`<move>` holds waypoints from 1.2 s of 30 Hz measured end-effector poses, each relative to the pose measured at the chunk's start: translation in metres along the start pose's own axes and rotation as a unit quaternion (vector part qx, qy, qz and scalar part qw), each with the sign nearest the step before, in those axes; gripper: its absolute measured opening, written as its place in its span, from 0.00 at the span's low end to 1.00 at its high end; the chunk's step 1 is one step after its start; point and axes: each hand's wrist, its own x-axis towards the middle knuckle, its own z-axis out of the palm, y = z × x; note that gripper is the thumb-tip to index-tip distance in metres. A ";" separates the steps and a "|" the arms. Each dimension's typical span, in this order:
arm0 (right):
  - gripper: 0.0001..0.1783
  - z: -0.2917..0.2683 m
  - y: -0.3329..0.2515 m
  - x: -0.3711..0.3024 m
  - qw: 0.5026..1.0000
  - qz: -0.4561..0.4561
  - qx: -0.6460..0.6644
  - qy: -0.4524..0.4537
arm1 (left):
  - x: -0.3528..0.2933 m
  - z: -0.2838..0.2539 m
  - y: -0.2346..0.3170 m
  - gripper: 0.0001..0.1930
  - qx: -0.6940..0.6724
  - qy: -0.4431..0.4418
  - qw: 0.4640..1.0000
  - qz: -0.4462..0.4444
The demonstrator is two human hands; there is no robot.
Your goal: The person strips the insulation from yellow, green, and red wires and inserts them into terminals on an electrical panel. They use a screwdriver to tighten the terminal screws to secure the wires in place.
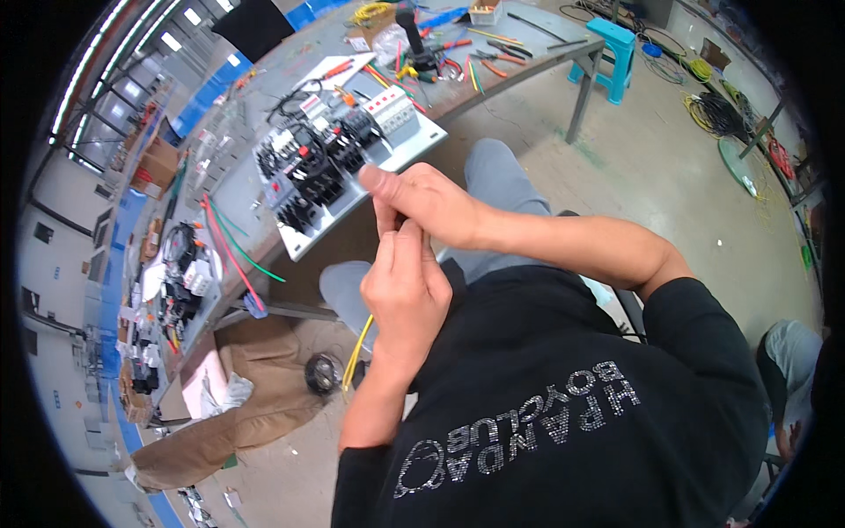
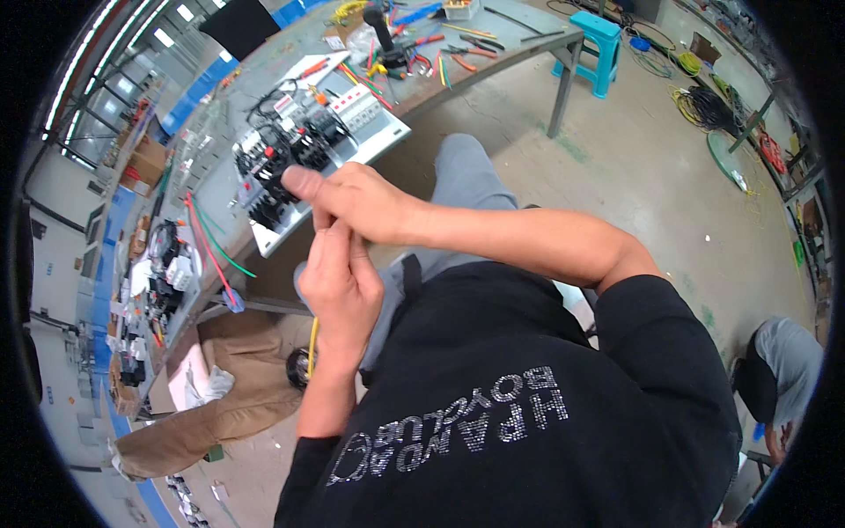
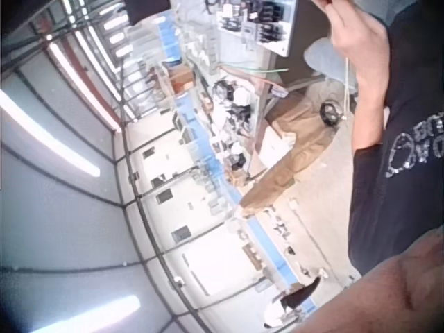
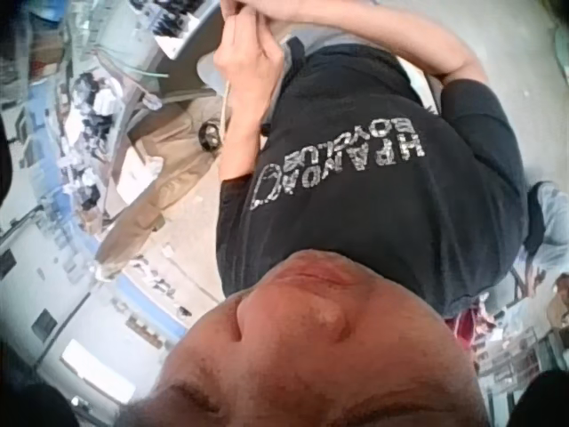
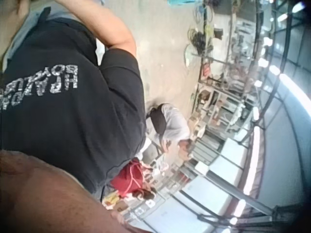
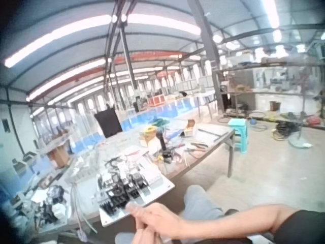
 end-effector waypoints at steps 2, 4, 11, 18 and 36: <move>0.51 -0.002 -0.009 0.013 0.992 0.069 0.100 -0.027 | 0.008 -0.002 -0.005 0.14 -0.026 0.042 0.999 0.017; 0.49 -0.019 -0.023 0.005 0.979 0.136 0.153 -0.020 | 0.008 -0.013 -0.006 0.13 -0.050 0.054 0.997 0.002; 0.39 -0.014 -0.034 -0.030 0.979 0.120 0.091 -0.138 | 0.001 -0.032 -0.022 0.15 -0.041 0.103 0.993 -0.030; 0.27 -0.006 -0.016 -0.026 0.961 0.118 0.190 -0.161 | -0.002 -0.029 -0.026 0.14 -0.087 0.077 0.992 -0.039; 0.22 -0.012 -0.006 -0.004 0.994 -0.026 0.097 -0.052 | -0.030 -0.045 -0.070 0.11 -0.332 -0.019 0.910 -0.248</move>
